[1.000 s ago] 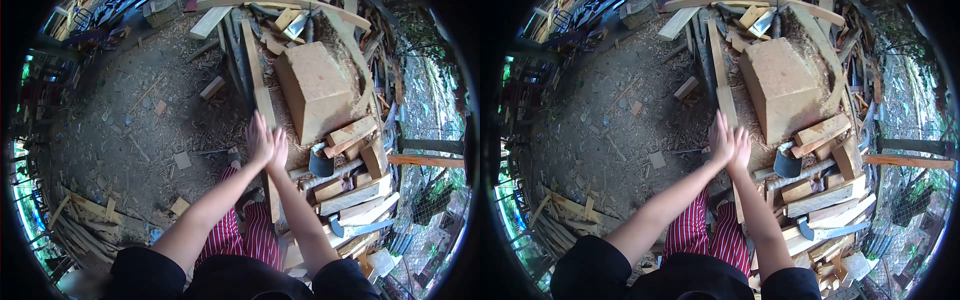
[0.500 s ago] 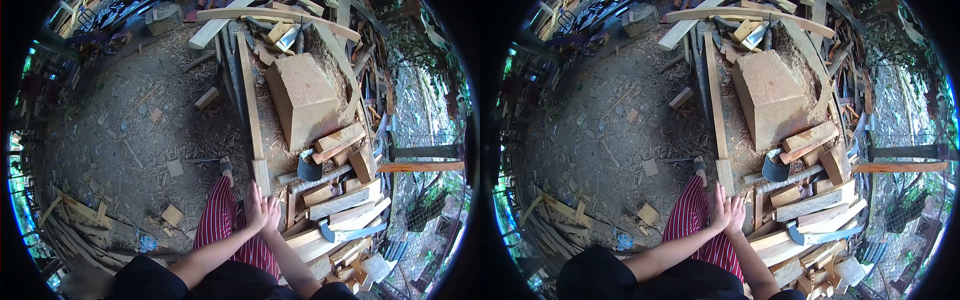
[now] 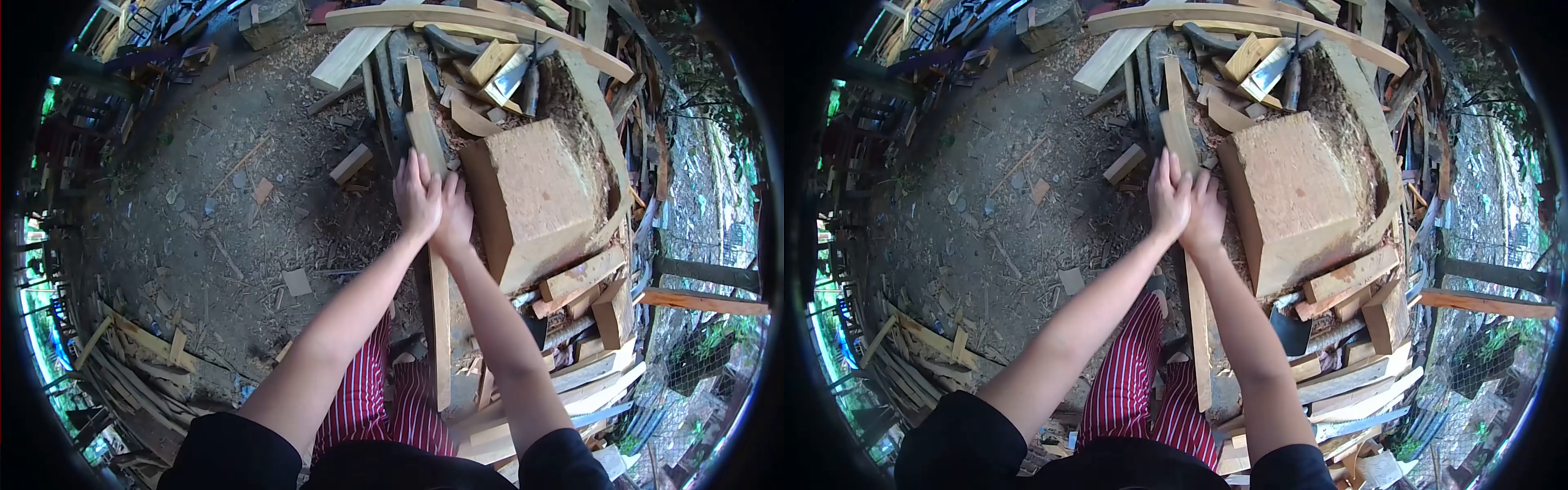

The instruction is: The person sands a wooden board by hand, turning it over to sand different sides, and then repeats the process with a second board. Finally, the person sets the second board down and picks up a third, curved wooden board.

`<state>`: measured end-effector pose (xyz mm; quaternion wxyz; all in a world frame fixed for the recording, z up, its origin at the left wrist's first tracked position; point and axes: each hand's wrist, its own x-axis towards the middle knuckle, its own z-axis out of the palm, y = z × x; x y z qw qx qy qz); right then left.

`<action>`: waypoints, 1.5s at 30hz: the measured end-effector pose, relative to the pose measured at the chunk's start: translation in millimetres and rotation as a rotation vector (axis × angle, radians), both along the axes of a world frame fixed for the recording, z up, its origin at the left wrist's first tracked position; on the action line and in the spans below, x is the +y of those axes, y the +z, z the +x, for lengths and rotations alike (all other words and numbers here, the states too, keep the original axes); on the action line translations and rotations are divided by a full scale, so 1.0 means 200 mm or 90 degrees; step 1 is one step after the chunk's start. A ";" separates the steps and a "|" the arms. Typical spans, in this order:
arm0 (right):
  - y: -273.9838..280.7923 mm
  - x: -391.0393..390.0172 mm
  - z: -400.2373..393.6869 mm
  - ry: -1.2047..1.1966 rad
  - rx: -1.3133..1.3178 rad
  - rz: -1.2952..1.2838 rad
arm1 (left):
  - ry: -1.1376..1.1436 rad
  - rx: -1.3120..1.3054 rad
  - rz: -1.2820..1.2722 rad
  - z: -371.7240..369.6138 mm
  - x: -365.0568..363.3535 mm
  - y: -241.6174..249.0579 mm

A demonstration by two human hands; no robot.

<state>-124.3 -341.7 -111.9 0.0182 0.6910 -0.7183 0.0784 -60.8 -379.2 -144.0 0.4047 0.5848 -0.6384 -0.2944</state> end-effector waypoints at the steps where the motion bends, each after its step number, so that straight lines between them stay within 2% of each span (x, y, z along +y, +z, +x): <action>1: -0.02 -0.12 -0.01 0.001 0.012 -0.017 | 0.010 -0.024 -0.002 -0.01 -0.12 -0.01; 3: -0.09 -0.37 -0.05 0.012 0.008 -0.060 | 0.030 -0.025 -0.019 -0.05 -0.37 -0.03; 5: -0.05 -0.60 -0.06 0.020 0.021 -0.037 | 0.042 -0.025 -0.018 -0.06 -0.59 -0.02; 7: -0.07 -0.78 -0.08 0.008 -0.054 -0.028 | 0.069 -0.018 -0.031 -0.08 -0.80 -0.02; 9: -0.08 -0.94 -0.08 0.017 -0.032 -0.053 | 0.064 -0.012 0.011 -0.08 -0.97 -0.02; 12: -0.07 -1.15 -0.07 -0.007 -0.015 -0.018 | 0.093 -0.019 -0.038 -0.08 -1.20 -0.05; 15: -0.07 -1.27 -0.07 -0.035 -0.025 0.020 | 0.107 -0.082 -0.013 -0.10 -1.32 -0.01; 18: -0.11 -1.29 -0.08 -0.055 -0.037 0.030 | 0.024 -0.033 0.152 -0.08 -1.32 0.06; 19: -0.11 -1.29 -0.08 -0.051 -0.011 0.027 | 0.067 -0.042 0.102 -0.10 -1.32 0.04; 21: -0.09 -1.24 -0.07 -0.040 0.013 0.022 | 0.073 -0.053 0.103 -0.09 -1.26 0.05; 24: -0.12 -1.01 -0.03 -0.046 -0.005 -0.007 | 0.016 -0.080 0.136 -0.05 -1.04 0.07; 25: -0.11 -0.91 -0.02 -0.048 -0.003 -0.007 | 0.066 -0.075 0.020 -0.05 -0.94 0.03; 29: -0.13 -0.40 0.02 -0.044 -0.046 -0.040 | 0.043 -0.105 -0.060 -0.01 -0.45 -0.06; 31: -0.06 -0.09 0.06 -0.069 -0.098 -0.022 | 0.014 -0.075 -0.030 0.03 -0.13 -0.04; 33: -0.08 0.21 0.08 -0.069 -0.060 -0.001 | -0.003 -0.078 -0.046 0.06 0.20 -0.03; 35: -0.06 0.50 0.08 -0.044 -0.071 0.011 | -0.041 -0.059 0.034 0.08 0.52 0.01; 37: -0.04 0.81 0.11 -0.057 -0.109 0.034 | -0.042 -0.056 0.020 0.10 0.83 0.01; 41: -0.11 1.40 0.13 -0.053 -0.124 0.059 | -0.059 -0.061 0.050 0.13 1.42 0.01; 43: -0.11 1.66 0.15 -0.057 -0.091 0.059 | -0.075 -0.045 0.132 0.15 1.67 0.05; 45: -0.11 1.88 0.17 -0.075 -0.144 0.133 | -0.087 -0.080 0.164 0.16 1.89 0.08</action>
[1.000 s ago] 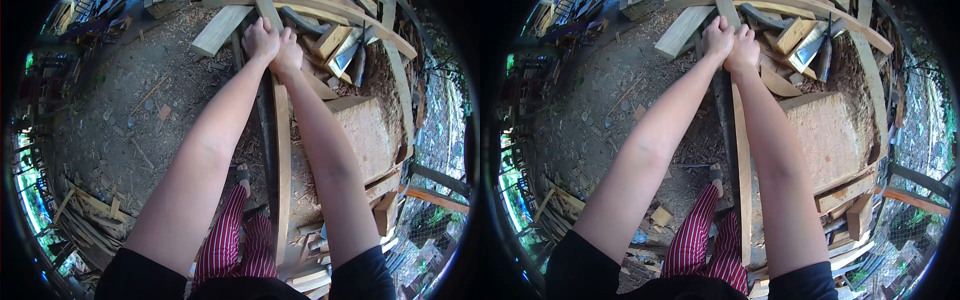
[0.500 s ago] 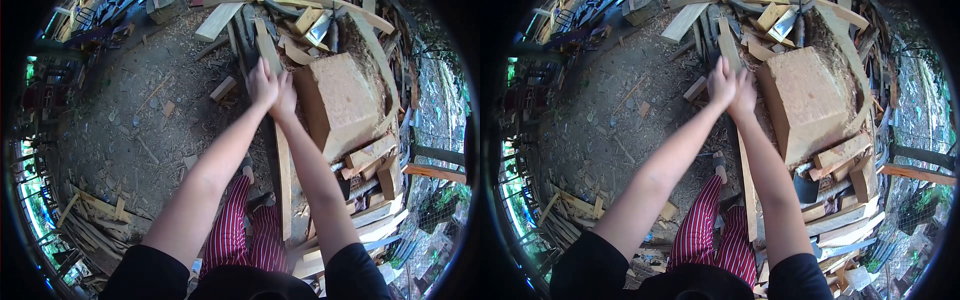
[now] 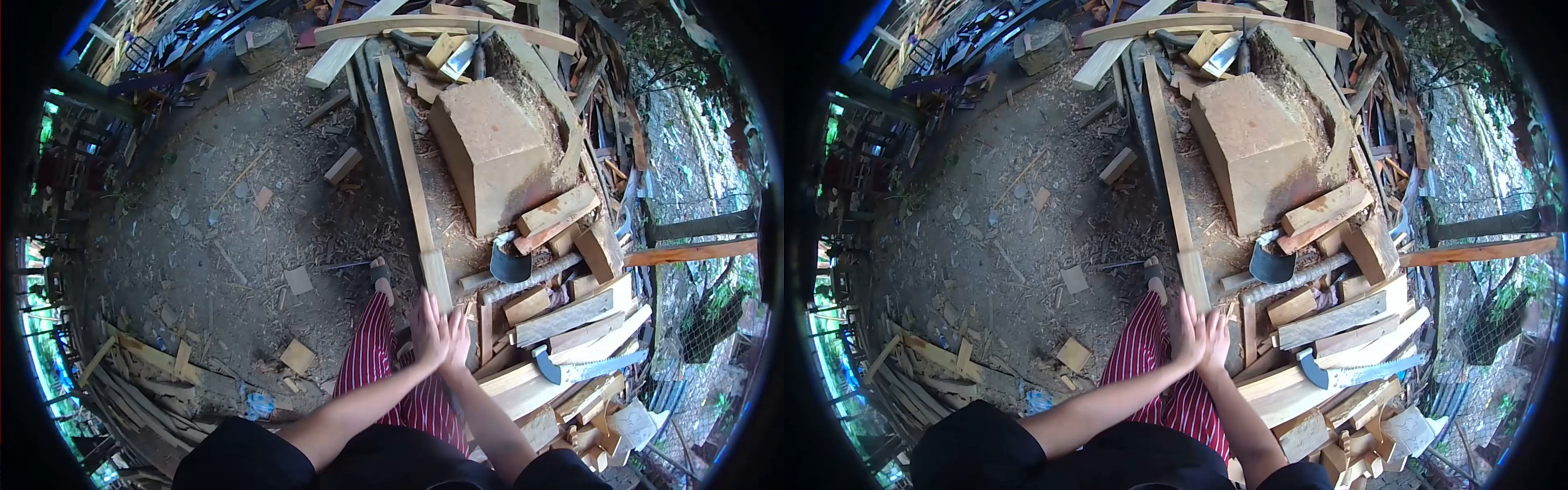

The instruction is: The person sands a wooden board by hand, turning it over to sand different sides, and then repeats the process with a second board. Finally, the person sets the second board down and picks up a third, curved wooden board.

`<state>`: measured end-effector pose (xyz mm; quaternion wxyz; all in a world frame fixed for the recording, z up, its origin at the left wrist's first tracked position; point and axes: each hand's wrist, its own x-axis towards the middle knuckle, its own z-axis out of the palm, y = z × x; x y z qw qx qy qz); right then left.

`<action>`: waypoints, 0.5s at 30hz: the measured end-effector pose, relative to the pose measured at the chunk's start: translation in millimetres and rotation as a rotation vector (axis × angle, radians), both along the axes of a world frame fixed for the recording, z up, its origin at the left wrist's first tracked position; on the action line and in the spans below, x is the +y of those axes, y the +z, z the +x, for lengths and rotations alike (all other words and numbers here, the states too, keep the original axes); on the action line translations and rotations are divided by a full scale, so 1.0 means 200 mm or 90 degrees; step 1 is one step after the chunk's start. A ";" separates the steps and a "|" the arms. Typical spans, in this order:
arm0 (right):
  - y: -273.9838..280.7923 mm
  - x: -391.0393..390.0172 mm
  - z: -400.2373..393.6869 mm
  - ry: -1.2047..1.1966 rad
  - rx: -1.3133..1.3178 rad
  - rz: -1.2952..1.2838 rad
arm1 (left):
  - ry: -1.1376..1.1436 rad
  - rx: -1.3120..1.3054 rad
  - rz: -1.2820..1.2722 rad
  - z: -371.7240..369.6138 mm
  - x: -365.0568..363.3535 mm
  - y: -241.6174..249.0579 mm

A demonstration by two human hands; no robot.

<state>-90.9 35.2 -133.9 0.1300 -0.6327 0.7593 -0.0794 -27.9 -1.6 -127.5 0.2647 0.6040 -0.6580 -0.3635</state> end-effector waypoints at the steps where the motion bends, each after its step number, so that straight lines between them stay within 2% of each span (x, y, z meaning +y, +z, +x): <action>1: 0.02 0.08 0.01 -0.007 0.023 -0.022 | -0.010 0.004 0.014 0.01 0.08 0.00; 2: 0.05 0.13 0.03 -0.012 0.046 -0.043 | -0.019 0.008 0.030 0.01 0.14 0.01; 3: 0.07 0.16 0.03 -0.010 0.043 0.026 | -0.021 -0.007 0.026 0.01 0.18 0.02; 4: 0.08 0.16 0.02 -0.010 0.043 0.028 | -0.022 -0.006 0.029 0.01 0.19 0.02; 7: 0.09 0.09 -0.01 0.031 0.044 0.033 | 0.031 0.017 0.090 -0.01 0.14 0.01; 8: 0.07 0.03 -0.03 0.038 0.028 -0.009 | 0.039 0.029 0.056 -0.01 0.08 -0.02; 10: 0.05 -0.17 -0.05 0.068 0.056 0.020 | 0.059 0.021 0.020 -0.03 -0.14 -0.01; 12: 0.12 -0.45 -0.05 0.038 -0.009 -0.012 | 0.061 0.034 0.024 -0.04 -0.38 -0.02; 14: 0.14 -0.72 -0.06 0.044 0.004 0.003 | 0.054 0.015 -0.084 -0.05 -0.66 -0.07; 15: 0.10 -0.85 -0.07 0.041 0.006 -0.045 | 0.054 0.031 -0.084 -0.06 -0.81 -0.09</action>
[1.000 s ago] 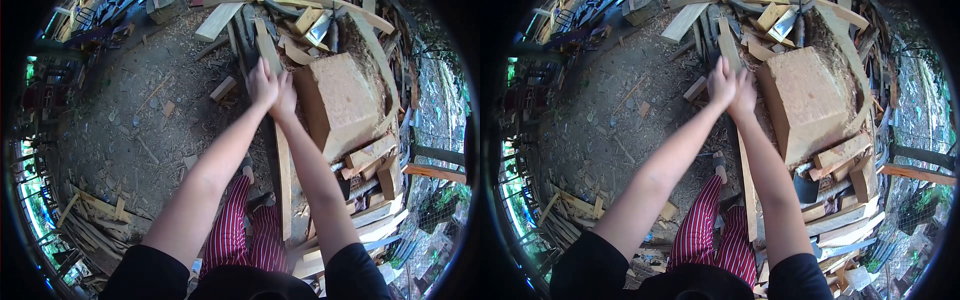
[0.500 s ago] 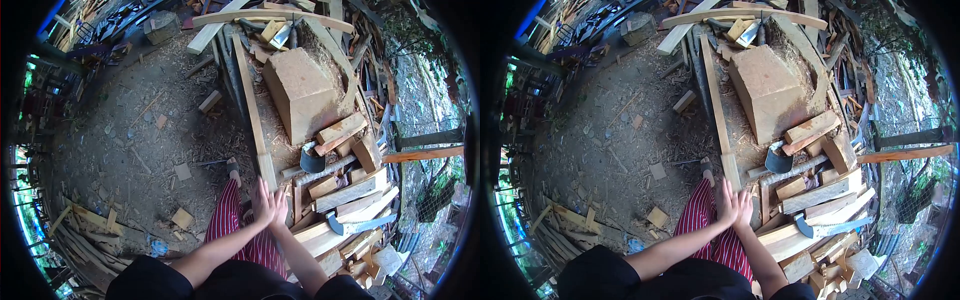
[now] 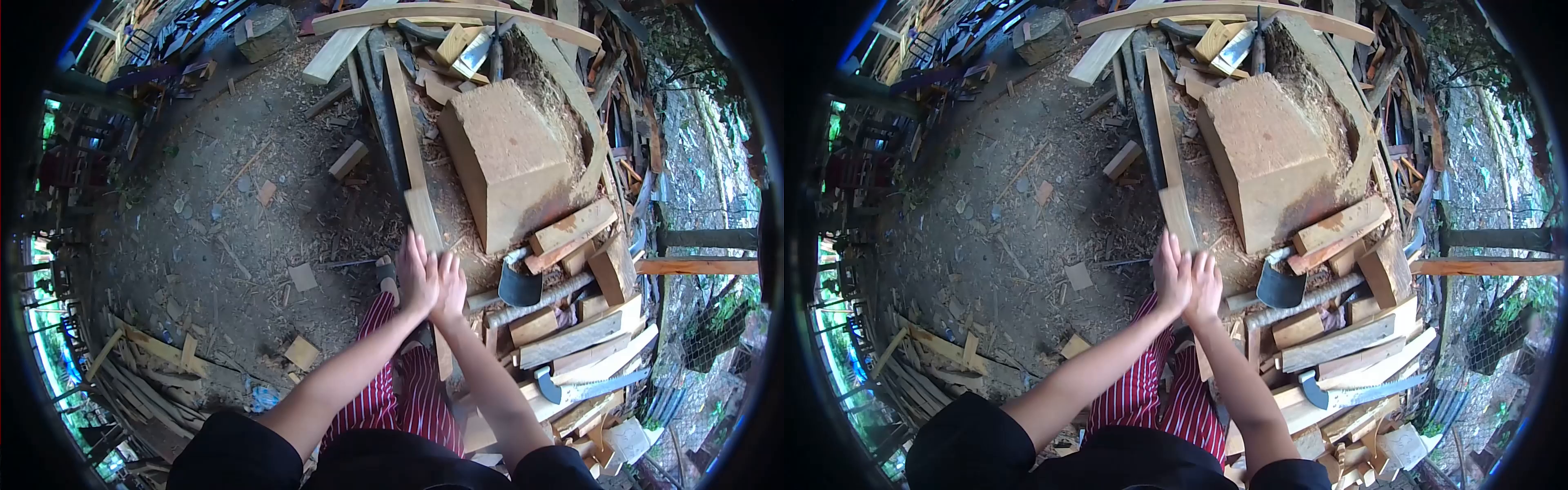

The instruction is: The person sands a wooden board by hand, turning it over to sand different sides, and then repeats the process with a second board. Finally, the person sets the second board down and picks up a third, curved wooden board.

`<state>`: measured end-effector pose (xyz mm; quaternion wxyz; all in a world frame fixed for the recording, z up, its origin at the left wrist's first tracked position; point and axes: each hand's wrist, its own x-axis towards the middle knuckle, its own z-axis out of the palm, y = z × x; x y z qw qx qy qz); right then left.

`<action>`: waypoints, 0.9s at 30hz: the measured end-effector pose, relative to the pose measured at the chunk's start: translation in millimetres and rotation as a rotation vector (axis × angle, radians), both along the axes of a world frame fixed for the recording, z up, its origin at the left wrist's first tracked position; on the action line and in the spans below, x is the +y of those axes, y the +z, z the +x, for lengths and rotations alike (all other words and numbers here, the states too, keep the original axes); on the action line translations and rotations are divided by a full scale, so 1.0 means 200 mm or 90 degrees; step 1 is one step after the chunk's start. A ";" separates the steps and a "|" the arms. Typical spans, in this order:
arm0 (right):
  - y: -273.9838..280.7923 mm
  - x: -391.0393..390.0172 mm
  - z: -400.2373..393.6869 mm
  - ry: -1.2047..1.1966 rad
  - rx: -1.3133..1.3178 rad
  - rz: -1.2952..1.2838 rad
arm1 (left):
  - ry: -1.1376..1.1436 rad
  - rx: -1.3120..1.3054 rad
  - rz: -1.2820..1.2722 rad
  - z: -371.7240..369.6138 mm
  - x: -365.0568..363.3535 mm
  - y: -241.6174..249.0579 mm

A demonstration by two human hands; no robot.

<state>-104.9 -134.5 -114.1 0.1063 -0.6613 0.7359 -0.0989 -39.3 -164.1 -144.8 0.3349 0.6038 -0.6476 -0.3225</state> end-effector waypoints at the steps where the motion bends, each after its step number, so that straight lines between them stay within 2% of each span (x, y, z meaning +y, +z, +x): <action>1: -0.04 -0.13 -0.01 -0.003 0.001 -0.046 | -0.001 0.016 0.001 -0.01 -0.14 -0.02; 5: 0.07 -0.64 -0.05 -0.008 -0.013 0.011 | 0.001 0.021 -0.022 -0.05 -0.67 -0.02; 7: 0.02 -0.87 -0.05 -0.038 -0.024 0.001 | 0.014 0.019 -0.025 -0.07 -0.92 -0.01; 9: 0.02 -1.10 -0.07 -0.025 0.038 -0.077 | 0.038 0.012 -0.024 -0.10 -1.16 -0.02; 11: -0.09 -1.34 -0.09 -0.039 0.001 -0.097 | 0.057 0.001 -0.047 -0.13 -1.42 -0.01; 12: -0.03 -1.45 -0.10 -0.009 0.060 -0.127 | 0.056 0.027 -0.032 -0.13 -1.55 -0.02; 17: -0.02 -1.95 -0.12 -0.006 0.054 -0.108 | 0.106 0.049 -0.009 -0.16 -2.07 -0.03; 20: -0.06 -2.16 -0.11 -0.027 0.073 -0.096 | 0.104 0.021 -0.034 -0.15 -2.23 0.07; 23: -0.08 -2.24 -0.12 -0.026 0.088 -0.107 | 0.094 0.004 0.066 -0.16 -2.35 0.05; 26: -0.09 -2.25 -0.14 -0.023 0.074 -0.098 | 0.084 -0.026 0.054 -0.16 -2.30 0.14; 27: -0.08 -2.24 -0.13 -0.016 0.092 -0.102 | 0.061 -0.055 0.097 -0.16 -2.24 0.24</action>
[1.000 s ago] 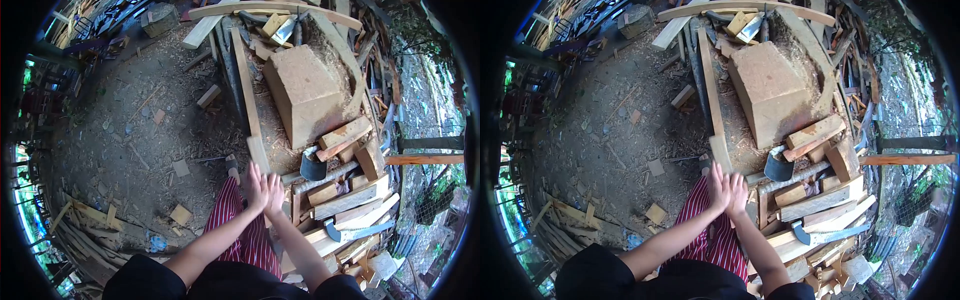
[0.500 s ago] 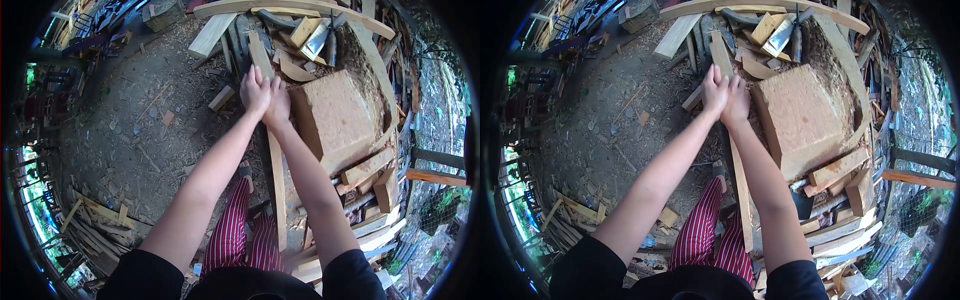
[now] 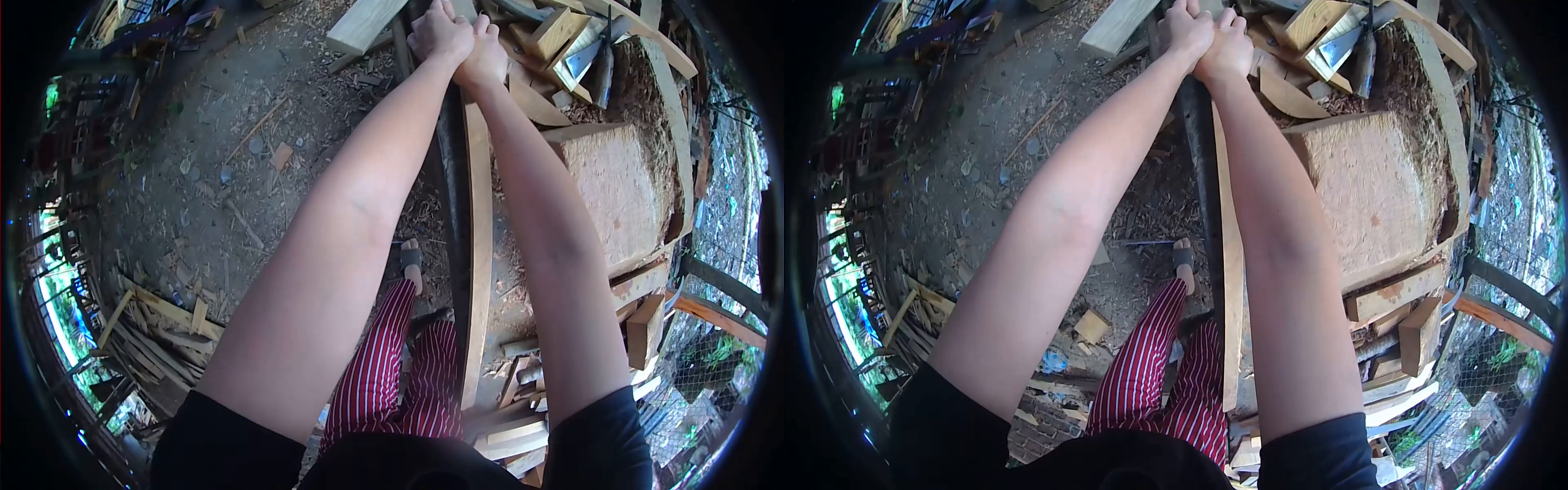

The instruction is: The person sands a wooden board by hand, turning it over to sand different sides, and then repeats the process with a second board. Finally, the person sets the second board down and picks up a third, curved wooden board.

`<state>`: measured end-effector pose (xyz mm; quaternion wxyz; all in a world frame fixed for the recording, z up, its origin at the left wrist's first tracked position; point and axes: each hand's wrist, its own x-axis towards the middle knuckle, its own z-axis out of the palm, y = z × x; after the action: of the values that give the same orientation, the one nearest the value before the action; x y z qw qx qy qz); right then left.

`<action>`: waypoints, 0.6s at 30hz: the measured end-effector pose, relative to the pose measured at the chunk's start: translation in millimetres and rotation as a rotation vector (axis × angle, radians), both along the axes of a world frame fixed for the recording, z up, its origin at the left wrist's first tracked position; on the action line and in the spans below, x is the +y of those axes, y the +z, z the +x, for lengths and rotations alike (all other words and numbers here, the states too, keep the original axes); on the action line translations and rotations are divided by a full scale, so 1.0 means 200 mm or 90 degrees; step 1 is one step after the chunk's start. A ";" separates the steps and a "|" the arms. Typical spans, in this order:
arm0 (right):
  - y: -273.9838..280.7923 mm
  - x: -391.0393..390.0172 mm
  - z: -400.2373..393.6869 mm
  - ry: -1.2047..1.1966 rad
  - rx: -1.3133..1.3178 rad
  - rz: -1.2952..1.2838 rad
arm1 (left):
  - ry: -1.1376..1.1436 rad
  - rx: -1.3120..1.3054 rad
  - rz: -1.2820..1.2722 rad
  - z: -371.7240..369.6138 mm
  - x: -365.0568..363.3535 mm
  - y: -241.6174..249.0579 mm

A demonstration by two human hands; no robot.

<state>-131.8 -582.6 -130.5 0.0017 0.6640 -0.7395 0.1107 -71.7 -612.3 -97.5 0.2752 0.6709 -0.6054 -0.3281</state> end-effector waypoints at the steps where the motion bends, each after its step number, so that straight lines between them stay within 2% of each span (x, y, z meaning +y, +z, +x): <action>1: 0.00 0.04 0.01 0.003 0.000 -0.001 | -0.025 -0.025 0.044 0.00 0.05 0.06; 2: 0.01 0.09 0.02 -0.001 -0.015 0.005 | -0.024 -0.025 0.043 0.01 0.07 0.02; 6: 0.00 0.44 0.04 -0.004 -0.040 0.006 | 0.045 -0.003 -0.149 0.02 0.39 -0.18; 8: 0.06 0.68 0.07 0.019 0.013 0.009 | 0.037 0.019 -0.160 0.04 0.61 -0.20; 10: 0.01 0.92 0.08 -0.003 -0.039 0.009 | 0.014 0.037 -0.192 0.07 0.86 -0.23; 12: 0.10 1.19 0.12 0.017 0.009 0.018 | 0.015 0.047 -0.203 0.09 1.13 -0.24; 18: 0.03 2.00 0.14 0.007 0.006 0.031 | -0.027 0.092 -0.125 0.14 1.99 -0.21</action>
<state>-103.3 -183.3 -125.4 -0.0118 0.6687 -0.7380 0.0895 -42.9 -214.8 -139.9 0.3755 0.6023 -0.6273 -0.3205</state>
